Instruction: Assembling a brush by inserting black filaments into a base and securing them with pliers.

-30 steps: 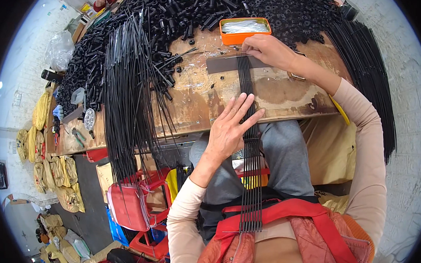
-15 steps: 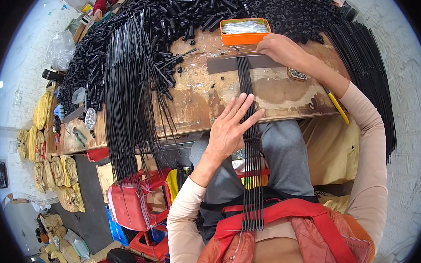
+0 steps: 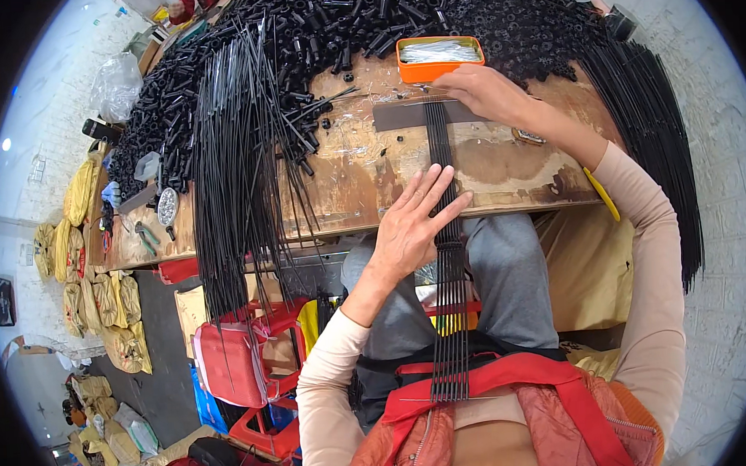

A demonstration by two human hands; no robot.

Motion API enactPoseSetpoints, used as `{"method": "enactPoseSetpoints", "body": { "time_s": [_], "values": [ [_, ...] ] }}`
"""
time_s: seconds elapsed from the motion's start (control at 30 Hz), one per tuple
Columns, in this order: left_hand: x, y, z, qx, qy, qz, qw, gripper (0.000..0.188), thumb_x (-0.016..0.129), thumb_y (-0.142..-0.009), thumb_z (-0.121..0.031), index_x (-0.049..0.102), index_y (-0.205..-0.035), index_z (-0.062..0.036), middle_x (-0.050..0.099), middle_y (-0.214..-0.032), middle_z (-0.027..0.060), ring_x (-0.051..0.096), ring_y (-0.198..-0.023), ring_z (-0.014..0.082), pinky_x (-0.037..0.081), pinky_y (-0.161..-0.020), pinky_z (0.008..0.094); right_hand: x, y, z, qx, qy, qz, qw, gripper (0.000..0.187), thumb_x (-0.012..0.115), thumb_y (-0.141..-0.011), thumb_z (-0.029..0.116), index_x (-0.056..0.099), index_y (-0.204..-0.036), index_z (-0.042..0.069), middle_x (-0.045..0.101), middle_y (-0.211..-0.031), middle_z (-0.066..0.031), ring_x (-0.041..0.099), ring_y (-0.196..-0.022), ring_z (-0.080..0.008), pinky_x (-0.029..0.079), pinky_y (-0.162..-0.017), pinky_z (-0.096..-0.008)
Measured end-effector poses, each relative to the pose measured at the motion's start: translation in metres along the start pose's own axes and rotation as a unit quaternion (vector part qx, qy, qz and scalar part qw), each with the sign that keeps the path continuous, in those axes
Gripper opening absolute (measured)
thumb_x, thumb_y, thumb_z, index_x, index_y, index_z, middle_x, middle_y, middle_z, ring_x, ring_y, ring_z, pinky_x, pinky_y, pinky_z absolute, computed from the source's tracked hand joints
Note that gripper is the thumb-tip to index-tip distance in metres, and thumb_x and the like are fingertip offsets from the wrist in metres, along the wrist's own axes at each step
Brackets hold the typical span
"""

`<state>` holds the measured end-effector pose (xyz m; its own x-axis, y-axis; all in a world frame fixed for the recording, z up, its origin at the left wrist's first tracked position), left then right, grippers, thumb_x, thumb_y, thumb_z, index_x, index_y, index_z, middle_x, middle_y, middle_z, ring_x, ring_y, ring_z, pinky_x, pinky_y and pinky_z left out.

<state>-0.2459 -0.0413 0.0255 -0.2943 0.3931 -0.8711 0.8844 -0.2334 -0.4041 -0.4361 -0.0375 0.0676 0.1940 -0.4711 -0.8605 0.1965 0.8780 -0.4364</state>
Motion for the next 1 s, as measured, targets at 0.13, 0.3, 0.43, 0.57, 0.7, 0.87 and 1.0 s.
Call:
{"method": "enactPoseSetpoints", "body": {
  "time_s": [0.13, 0.3, 0.43, 0.57, 0.7, 0.87, 1.0],
  "values": [
    [-0.002, -0.002, -0.008, -0.001, -0.057, 0.060, 0.997, 0.089, 0.068, -0.057, 0.004, 0.047, -0.140, -0.0218, 0.033, -0.151, 0.0146, 0.026, -0.143, 0.0336, 0.026, -0.115, 0.0490, -0.023, -0.002, 0.025, -0.055, -0.017, -0.077, 0.995, 0.041, 0.059, -0.086, 0.002, 0.055, -0.127, 0.003, 0.062, -0.112, -0.0159, 0.064, -0.096, -0.0288, 0.050, -0.083, -0.0375],
    [-0.058, 0.022, 0.028, -0.167, -0.127, 0.091, 0.974, 0.082, 0.076, -0.069, -0.007, 0.042, -0.143, -0.0176, 0.029, -0.153, 0.0193, 0.020, -0.143, 0.0409, 0.022, -0.115, 0.0547, -0.036, 0.066, 0.114, 0.078, -0.350, 0.228, 0.905, 0.080, 0.077, -0.075, 0.022, 0.040, -0.145, 0.012, 0.037, -0.149, -0.0138, 0.032, -0.139, -0.0267, 0.033, -0.110, -0.0408],
    [-0.002, -0.058, 0.052, -0.011, -0.001, -0.008, 1.000, 0.044, 0.062, -0.087, -0.012, 0.055, -0.130, -0.0084, 0.040, -0.147, 0.0156, 0.026, -0.142, 0.0358, 0.023, -0.116, 0.0478, 0.027, 0.108, 0.174, 0.067, -0.412, 0.162, 0.894, 0.070, 0.075, -0.081, 0.023, 0.044, -0.142, 0.008, 0.042, -0.147, -0.0109, 0.038, -0.136, -0.0236, 0.032, -0.112, -0.0383],
    [0.014, -0.079, 0.058, 0.044, 0.161, -0.040, 0.985, 0.027, 0.052, -0.096, -0.017, 0.062, -0.117, -0.0030, 0.048, -0.141, 0.0153, 0.031, -0.140, 0.0354, 0.025, -0.116, 0.0440, 0.043, 0.113, 0.159, 0.181, -0.442, 0.081, 0.875, 0.021, 0.055, -0.095, 0.009, 0.067, -0.111, 0.002, 0.067, -0.117, -0.0082, 0.061, -0.111, -0.0167, 0.045, -0.098, -0.0331],
    [-0.001, -0.077, 0.068, -0.015, 0.320, -0.067, 0.945, 0.042, 0.038, -0.101, -0.032, 0.056, -0.129, -0.0063, 0.049, -0.140, 0.0157, 0.038, -0.135, 0.0320, 0.028, -0.113, 0.0394, -0.064, 0.061, 0.166, 0.135, -0.392, 0.000, 0.910, 0.023, 0.057, -0.096, 0.020, 0.065, -0.110, 0.004, 0.068, -0.101, -0.0023, 0.062, -0.096, -0.0129, 0.048, -0.089, -0.0293],
    [0.001, -0.044, -0.015, -0.171, 0.651, 0.045, 0.738, 0.061, 0.025, -0.102, -0.053, 0.057, -0.109, -0.0012, 0.067, -0.090, 0.0090, 0.060, -0.083, 0.0176, 0.047, -0.083, 0.0340, -0.176, 0.015, 0.167, 0.064, -0.388, -0.090, 0.915, 0.028, 0.056, -0.097, 0.025, 0.060, -0.113, 0.003, 0.067, -0.104, -0.0053, 0.062, -0.101, -0.0135, 0.048, -0.093, -0.0294],
    [-0.022, 0.005, -0.099, -0.088, 0.640, 0.051, 0.762, 0.042, 0.041, -0.102, -0.039, 0.056, -0.093, -0.0006, 0.061, -0.079, 0.0075, 0.062, -0.083, 0.0178, 0.050, -0.083, 0.0328, -0.193, 0.000, 0.204, 0.066, -0.442, -0.035, 0.894, 0.022, 0.057, -0.097, 0.020, 0.062, -0.106, 0.001, 0.066, -0.096, -0.0073, 0.063, -0.090, -0.0143, 0.051, -0.084, -0.0309]
  ]
}}
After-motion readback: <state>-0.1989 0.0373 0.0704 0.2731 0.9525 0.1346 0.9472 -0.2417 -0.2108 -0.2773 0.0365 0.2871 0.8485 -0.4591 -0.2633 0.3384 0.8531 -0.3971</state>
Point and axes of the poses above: each hand's wrist, its own y-axis away from the middle knuckle, its own x-axis out of the palm, z = x × y, the point moved 10 cm from there along -y, towards the middle knuckle
